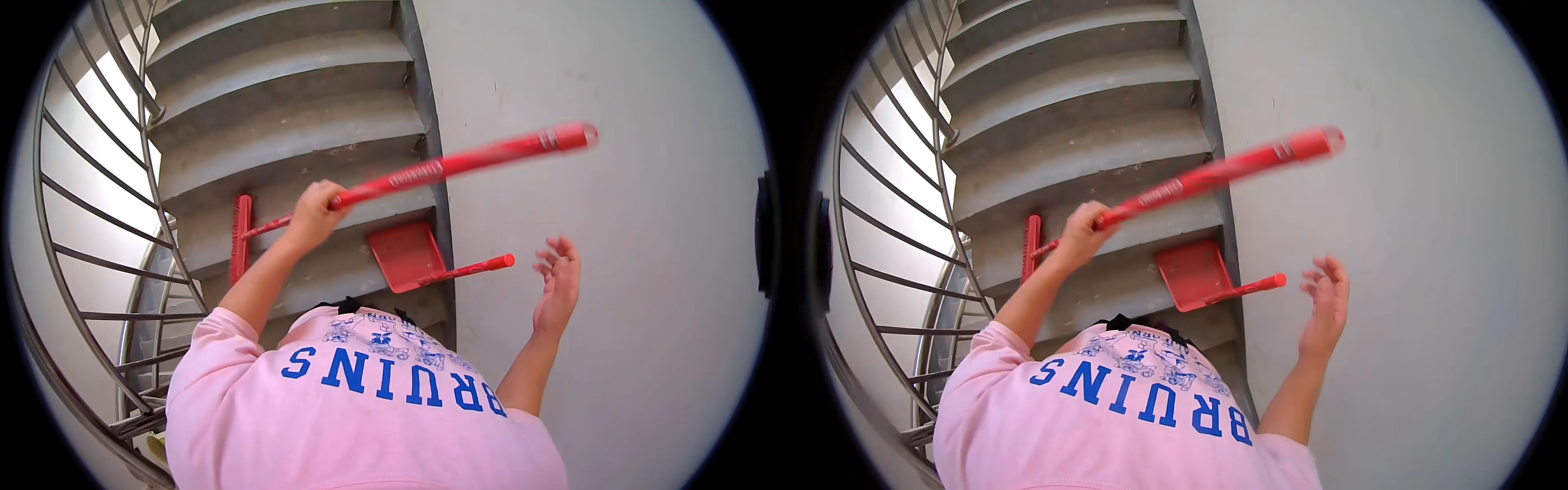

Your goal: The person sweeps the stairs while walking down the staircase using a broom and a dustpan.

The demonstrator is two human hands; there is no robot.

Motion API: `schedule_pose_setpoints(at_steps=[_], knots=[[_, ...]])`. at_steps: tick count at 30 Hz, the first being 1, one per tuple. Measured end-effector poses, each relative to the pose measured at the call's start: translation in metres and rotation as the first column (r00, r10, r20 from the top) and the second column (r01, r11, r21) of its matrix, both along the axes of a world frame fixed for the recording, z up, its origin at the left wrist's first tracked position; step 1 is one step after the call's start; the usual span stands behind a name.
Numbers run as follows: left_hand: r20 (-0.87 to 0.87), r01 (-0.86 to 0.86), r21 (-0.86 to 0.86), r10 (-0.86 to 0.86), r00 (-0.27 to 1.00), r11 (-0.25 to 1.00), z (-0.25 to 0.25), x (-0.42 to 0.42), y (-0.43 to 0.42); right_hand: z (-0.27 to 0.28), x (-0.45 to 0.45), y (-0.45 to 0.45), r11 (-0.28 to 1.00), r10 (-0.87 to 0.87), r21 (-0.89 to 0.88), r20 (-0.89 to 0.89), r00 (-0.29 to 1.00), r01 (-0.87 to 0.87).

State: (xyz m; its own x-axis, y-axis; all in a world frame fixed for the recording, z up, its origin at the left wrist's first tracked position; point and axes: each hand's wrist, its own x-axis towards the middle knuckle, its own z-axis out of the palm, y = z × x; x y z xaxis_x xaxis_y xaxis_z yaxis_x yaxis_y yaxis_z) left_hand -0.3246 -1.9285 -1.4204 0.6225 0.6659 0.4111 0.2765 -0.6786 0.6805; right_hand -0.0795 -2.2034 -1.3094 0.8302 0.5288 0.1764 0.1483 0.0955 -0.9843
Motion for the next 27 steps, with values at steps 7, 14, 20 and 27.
schedule_pose_setpoints(at_steps=[7, 14, 20, 27], knots=[[-0.058, 0.194, -0.046, -0.196, 0.979, 0.98, -0.022, -0.017, -0.031, 0.054, -0.065, 0.081, 0.928, 0.186, 0.334, -0.038, 0.982, -0.163], [-0.104, 0.17, -0.151, -0.187, 0.977, 0.974, -0.072, -0.061, -0.013, 0.05, -0.073, 0.064, 0.952, 0.095, 0.292, 0.003, 0.995, -0.092], [-0.073, 0.35, -0.166, -0.365, 0.928, 0.922, -0.076, -0.028, -0.016, 0.056, -0.09, 0.025, 0.961, -0.139, 0.243, 0.019, 0.99, 0.13], [-0.07, 0.515, -0.153, -0.529, 0.846, 0.843, -0.083, 0.027, -0.044, 0.062, -0.09, -0.033, 0.938, -0.299, 0.198, 0.053, 0.953, 0.284]])
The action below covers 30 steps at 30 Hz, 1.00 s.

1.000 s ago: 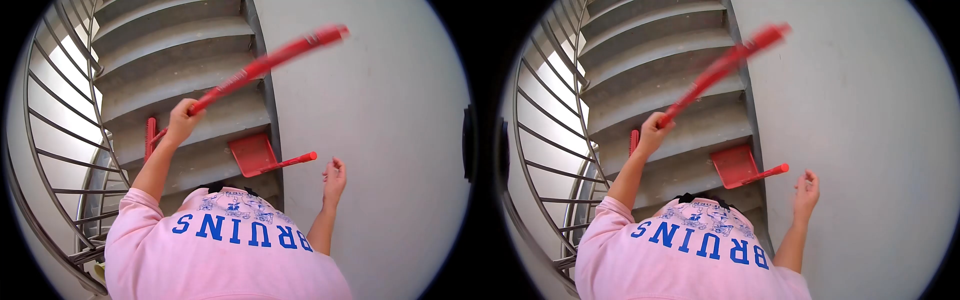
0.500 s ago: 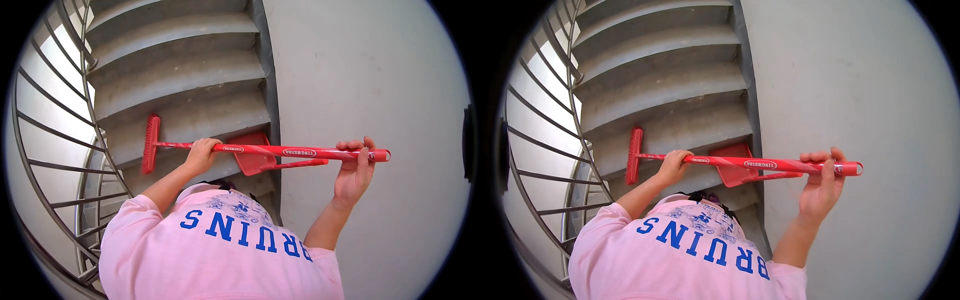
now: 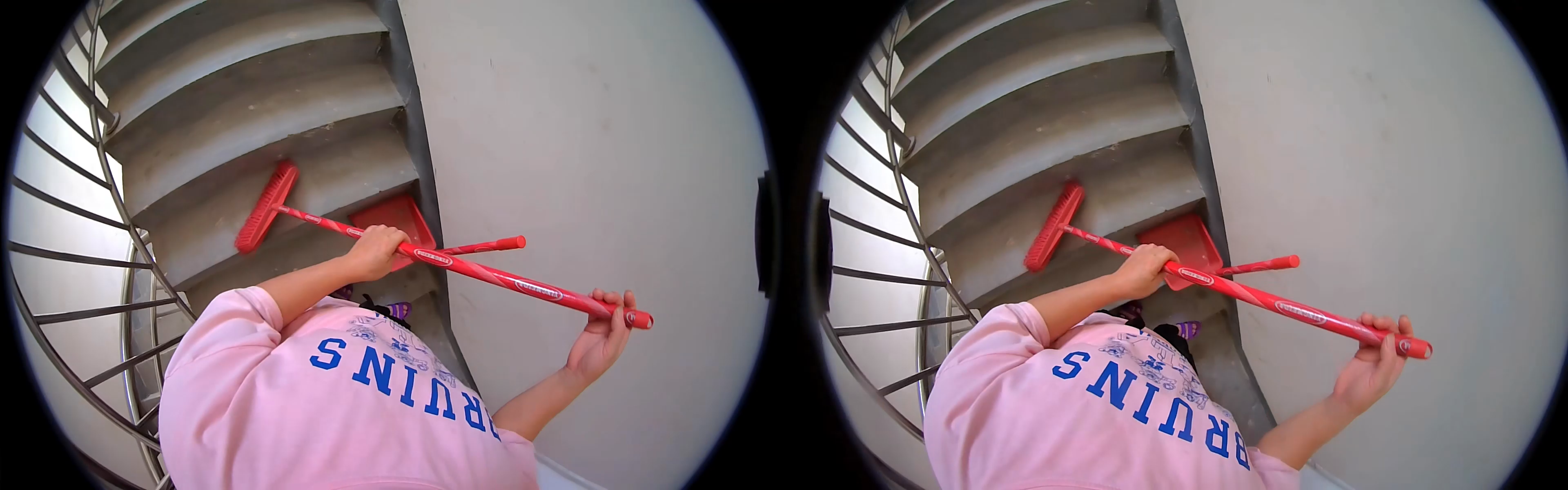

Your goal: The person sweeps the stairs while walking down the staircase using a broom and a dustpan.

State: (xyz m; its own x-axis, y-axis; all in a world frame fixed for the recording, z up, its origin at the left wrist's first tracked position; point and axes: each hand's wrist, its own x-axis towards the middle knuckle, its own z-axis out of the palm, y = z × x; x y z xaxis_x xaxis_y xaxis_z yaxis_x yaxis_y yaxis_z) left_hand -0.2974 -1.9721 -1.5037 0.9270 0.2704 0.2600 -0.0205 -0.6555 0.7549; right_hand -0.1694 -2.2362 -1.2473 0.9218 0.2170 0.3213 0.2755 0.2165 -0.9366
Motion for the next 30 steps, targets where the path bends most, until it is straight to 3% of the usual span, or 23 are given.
schedule_pose_setpoints(at_steps=[12, 20, 23, 25, 30], knots=[[0.056, 0.331, -0.061, -0.328, 0.943, 0.942, 0.02, 0.066, -0.091, 0.052, -0.032, -0.091, 0.913, -0.337, -0.172, 0.196, 0.921, 0.37], [0.153, 0.509, -0.068, -0.495, 0.855, 0.858, 0.06, 0.074, -0.104, 0.079, -0.071, -0.122, 0.922, -0.314, -0.107, 0.355, 0.881, 0.372], [0.142, 0.509, -0.054, -0.498, 0.856, 0.859, 0.065, 0.081, -0.087, 0.069, -0.065, -0.123, 0.926, -0.328, -0.07, 0.338, 0.882, 0.371], [0.094, 0.431, 0.013, -0.43, 0.898, 0.902, 0.065, 0.087, -0.067, 0.048, -0.053, -0.117, 0.926, -0.357, -0.037, 0.233, 0.905, 0.375], [-0.09, 0.277, 0.193, -0.264, 0.96, 0.941, -0.013, 0.11, -0.004, -0.043, -0.032, -0.068, 0.952, -0.296, -0.103, -0.074, 0.952, 0.288]])
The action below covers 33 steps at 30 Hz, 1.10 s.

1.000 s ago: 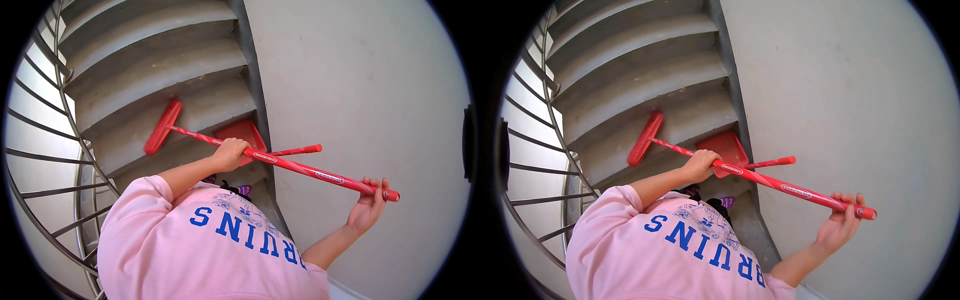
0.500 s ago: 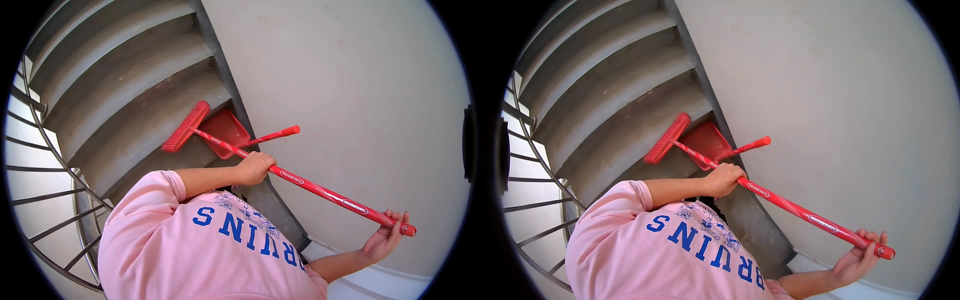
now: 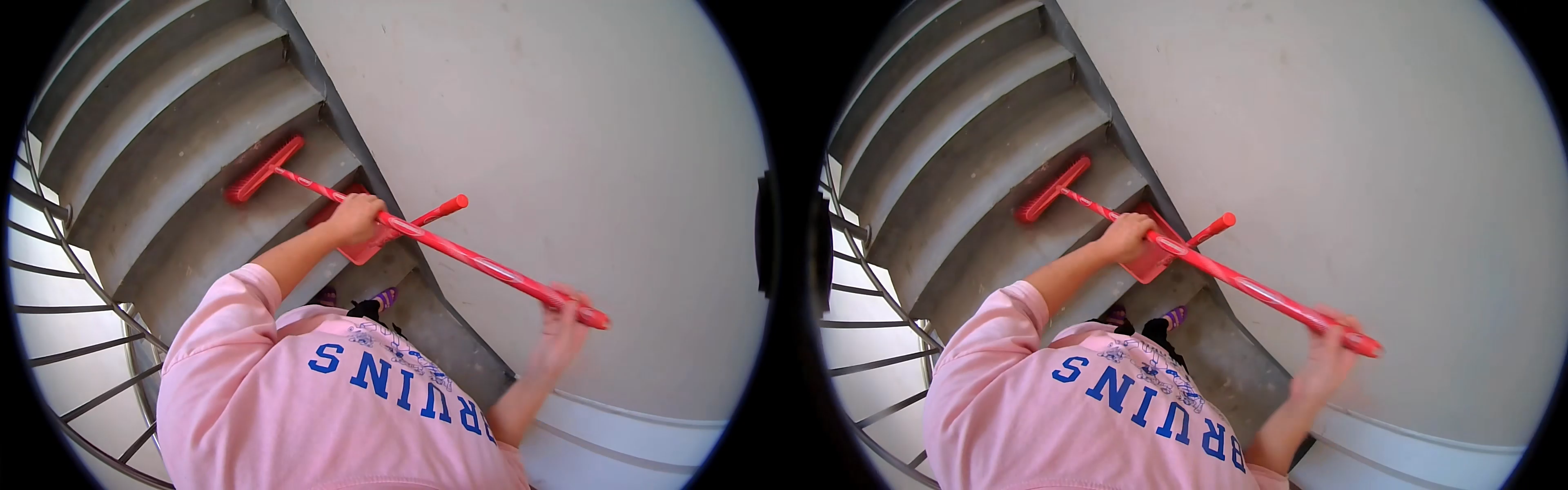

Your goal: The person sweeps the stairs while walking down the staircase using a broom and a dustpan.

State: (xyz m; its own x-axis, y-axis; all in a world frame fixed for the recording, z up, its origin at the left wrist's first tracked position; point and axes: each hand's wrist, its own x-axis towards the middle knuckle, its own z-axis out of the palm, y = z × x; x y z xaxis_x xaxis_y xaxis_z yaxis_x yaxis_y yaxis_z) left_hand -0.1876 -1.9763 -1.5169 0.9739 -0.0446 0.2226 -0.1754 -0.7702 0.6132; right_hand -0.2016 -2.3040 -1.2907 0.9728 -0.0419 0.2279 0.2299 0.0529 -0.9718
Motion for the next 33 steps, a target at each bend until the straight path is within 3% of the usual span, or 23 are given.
schedule_pose_setpoints(at_steps=[3, 5, 11, 16, 26, 33], knots=[[-0.034, -0.024, 0.026, 0.025, 0.999, 0.999, -0.025, -0.004, 0.005, -0.015, -0.025, 0.023, 0.994, -0.061, 0.09, 0.009, 0.998, 0.06], [-0.049, -0.02, 0.023, 0.021, 0.999, 1.0, -0.031, -0.007, 0.002, -0.014, -0.029, 0.012, 0.998, -0.042, 0.046, -0.028, 0.999, 0.043], [-0.087, 0.013, 0.033, -0.01, 0.996, 0.999, -0.016, -0.015, -0.016, -0.006, -0.045, -0.02, 0.999, -0.038, 0.026, -0.051, 0.998, 0.039], [-0.031, 0.066, -0.008, -0.066, 0.997, 0.998, -0.003, -0.018, -0.045, 0.025, -0.054, -0.026, 0.986, -0.157, -0.035, 0.094, 0.983, 0.161], [0.025, 0.225, -0.141, -0.224, 0.974, 0.964, 0.032, -0.03, -0.092, 0.073, -0.071, -0.058, 0.937, -0.181, -0.224, 0.344, 0.921, 0.268], [0.075, 0.319, -0.149, -0.311, 0.947, 0.936, 0.065, -0.033, -0.086, 0.084, -0.07, -0.069, 0.963, -0.131, -0.15, 0.455, 0.881, 0.221]])
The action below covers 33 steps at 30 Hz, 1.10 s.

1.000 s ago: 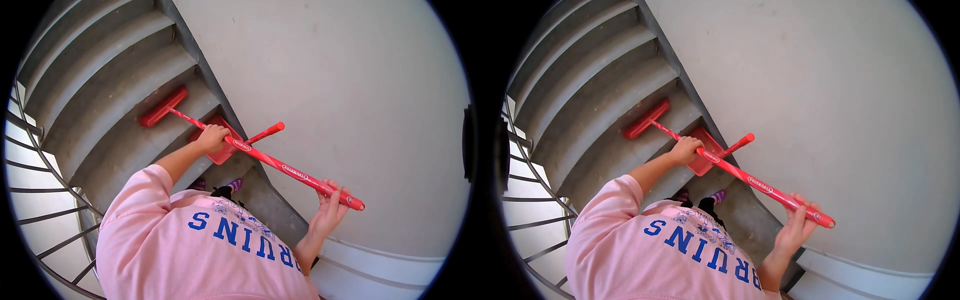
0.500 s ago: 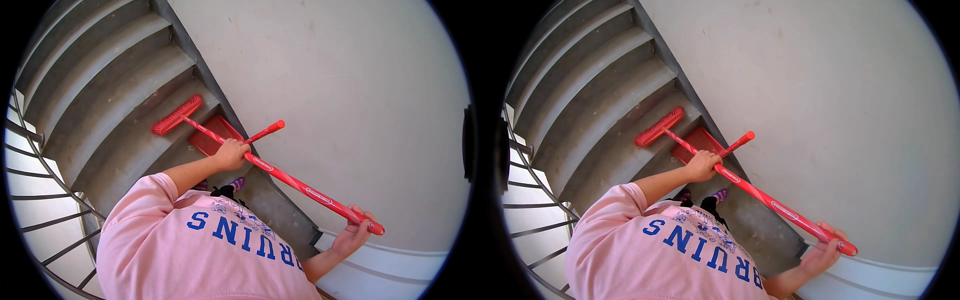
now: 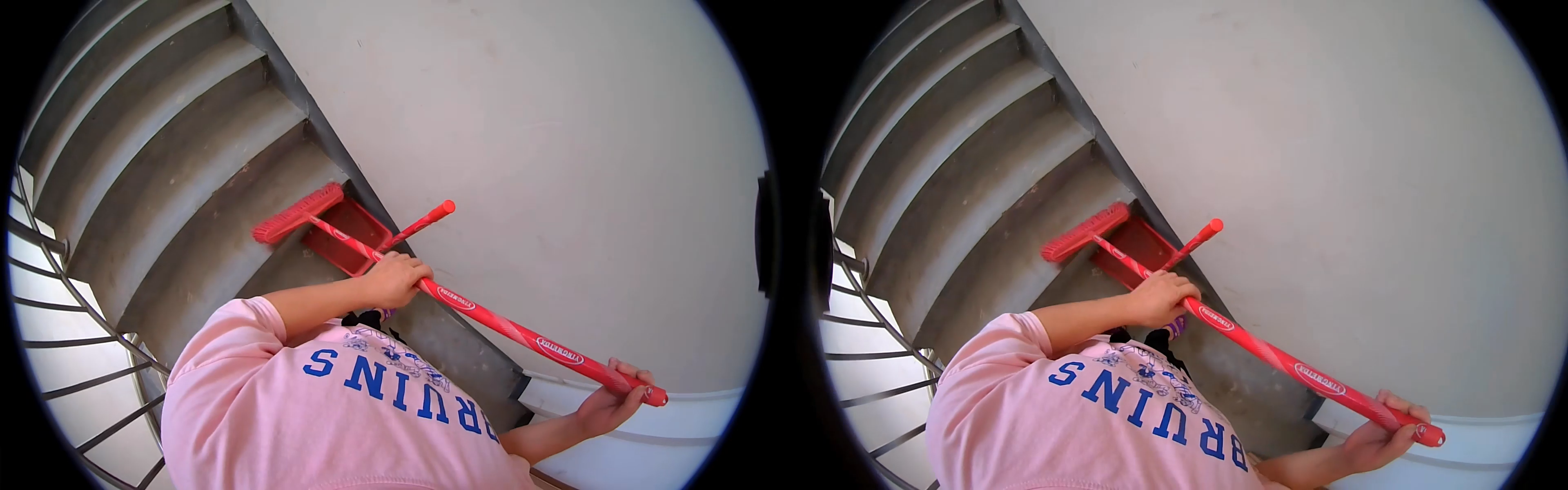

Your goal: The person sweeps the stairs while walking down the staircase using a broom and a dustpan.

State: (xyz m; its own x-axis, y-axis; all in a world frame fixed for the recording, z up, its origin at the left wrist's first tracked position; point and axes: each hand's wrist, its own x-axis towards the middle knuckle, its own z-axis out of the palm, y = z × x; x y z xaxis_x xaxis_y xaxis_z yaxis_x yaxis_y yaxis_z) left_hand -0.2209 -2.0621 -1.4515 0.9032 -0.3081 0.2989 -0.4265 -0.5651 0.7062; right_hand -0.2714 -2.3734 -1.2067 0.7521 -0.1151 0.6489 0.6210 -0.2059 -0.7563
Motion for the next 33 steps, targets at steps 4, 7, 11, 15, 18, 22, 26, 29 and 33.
schedule_pose_setpoints(at_steps=[4, 7, 11, 15, 18, 22, 26, 29, 33], knots=[[0.023, -0.103, 0.07, 0.102, 0.995, 0.992, 0.001, 0.019, 0.028, -0.012, 0.011, 0.014, 0.987, 0.112, 0.132, -0.124, 0.986, -0.095], [-0.02, -0.221, 0.163, 0.227, 0.974, 0.962, -0.033, 0.051, 0.059, -0.061, 0.037, 0.035, 0.969, 0.204, 0.182, -0.217, 0.955, -0.165], [-0.088, -0.27, 0.228, 0.295, 0.951, 0.936, -0.078, 0.072, 0.088, -0.1, 0.031, 0.076, 0.963, 0.171, 0.26, -0.397, 0.902, -0.068], [-0.058, -0.213, 0.201, 0.229, 0.972, 0.956, -0.097, 0.059, 0.066, -0.105, 0.004, 0.06, 0.971, 0.11, 0.239, -0.463, 0.879, 0.004], [-0.097, -0.175, 0.228, 0.201, 0.975, 0.958, -0.097, 0.047, 0.049, -0.104, -0.016, 0.044, 0.974, 0.069, 0.222, -0.482, 0.873, 0.045], [-0.139, -0.058, 0.238, 0.093, 0.986, 0.97, -0.088, 0.036, 0.031, -0.095, -0.037, 0.025, 0.972, 0.017, 0.217, -0.458, 0.889, 0.093], [-0.099, -0.025, 0.187, 0.044, 0.994, 0.982, -0.074, 0.025, 0.008, -0.078, -0.048, 0.009, 0.981, -0.026, 0.166, -0.379, 0.925, 0.096], [-0.108, 0.019, 0.143, -0.003, 0.994, 0.99, -0.057, 0.016, -0.002, -0.066, -0.056, 0.001, 0.991, -0.056, 0.099, -0.309, 0.949, 0.091], [-0.051, 0.117, -0.009, -0.117, 0.992, 0.993, -0.034, 0.016, -0.006, -0.039, -0.053, -0.003, 0.999, -0.006, 0.038, -0.217, 0.976, 0.014]])
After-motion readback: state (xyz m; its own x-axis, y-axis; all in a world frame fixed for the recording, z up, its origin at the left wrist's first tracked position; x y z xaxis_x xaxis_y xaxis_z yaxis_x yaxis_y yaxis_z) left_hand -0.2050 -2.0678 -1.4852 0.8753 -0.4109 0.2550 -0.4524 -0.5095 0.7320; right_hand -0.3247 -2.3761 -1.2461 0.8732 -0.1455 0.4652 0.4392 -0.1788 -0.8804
